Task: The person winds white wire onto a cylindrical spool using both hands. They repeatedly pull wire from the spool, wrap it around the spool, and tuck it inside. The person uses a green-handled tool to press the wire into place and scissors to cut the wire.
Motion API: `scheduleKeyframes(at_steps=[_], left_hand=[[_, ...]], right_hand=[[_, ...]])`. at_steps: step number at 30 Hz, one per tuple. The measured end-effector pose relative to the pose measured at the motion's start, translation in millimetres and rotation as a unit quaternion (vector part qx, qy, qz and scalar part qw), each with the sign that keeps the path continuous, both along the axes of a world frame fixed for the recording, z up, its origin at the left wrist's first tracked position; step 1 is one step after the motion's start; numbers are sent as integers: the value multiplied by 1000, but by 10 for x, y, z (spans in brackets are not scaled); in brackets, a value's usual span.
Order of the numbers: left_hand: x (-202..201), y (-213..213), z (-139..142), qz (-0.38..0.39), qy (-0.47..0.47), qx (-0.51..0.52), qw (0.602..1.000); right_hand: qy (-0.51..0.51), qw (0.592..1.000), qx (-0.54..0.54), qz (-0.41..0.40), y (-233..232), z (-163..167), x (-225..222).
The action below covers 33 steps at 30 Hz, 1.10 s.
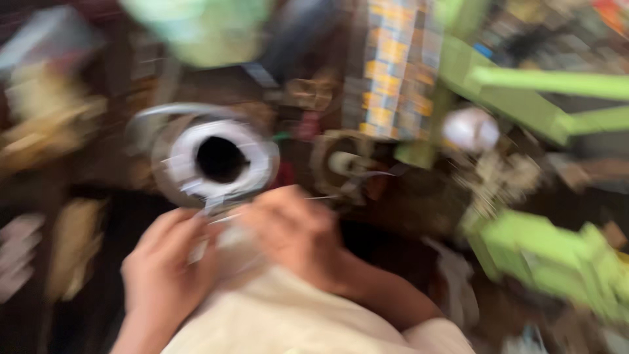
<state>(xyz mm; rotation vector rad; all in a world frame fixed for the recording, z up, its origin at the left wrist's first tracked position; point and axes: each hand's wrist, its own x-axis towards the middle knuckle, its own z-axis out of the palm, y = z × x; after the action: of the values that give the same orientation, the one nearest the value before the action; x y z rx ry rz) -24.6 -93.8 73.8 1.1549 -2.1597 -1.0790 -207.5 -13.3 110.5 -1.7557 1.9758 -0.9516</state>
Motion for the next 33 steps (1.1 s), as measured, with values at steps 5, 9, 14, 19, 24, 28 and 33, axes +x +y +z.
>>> scheduleKeyframes(at_steps=[5, 9, 14, 19, 24, 28, 33], left_hand=[[8, 35, -117, -35, -31, 28, 999], [58, -49, -201, -79, -83, 46, 992], [115, 41, -400, 26, 38, 190, 981], [302, -137, -489, -85, -198, 98, 972], [383, -669, -553, -269, 9, 153, 951], [419, -974, -732, -356, 65, 197, 911], [303, -1051, -1104, -356, 162, 150, 908]], right_hand=[[-80, 995, -67, -4, 171, 50, -118], [-113, 987, -75, -91, 179, 138, -255], [-47, 991, -49, -116, 128, 166, -326], [69, 978, 2, -197, -251, 177, -67], [135, 976, 88, -145, -743, 147, 120], [178, 968, 131, -119, -946, 46, 201], [210, 963, 163, -39, -1105, -123, 164]])
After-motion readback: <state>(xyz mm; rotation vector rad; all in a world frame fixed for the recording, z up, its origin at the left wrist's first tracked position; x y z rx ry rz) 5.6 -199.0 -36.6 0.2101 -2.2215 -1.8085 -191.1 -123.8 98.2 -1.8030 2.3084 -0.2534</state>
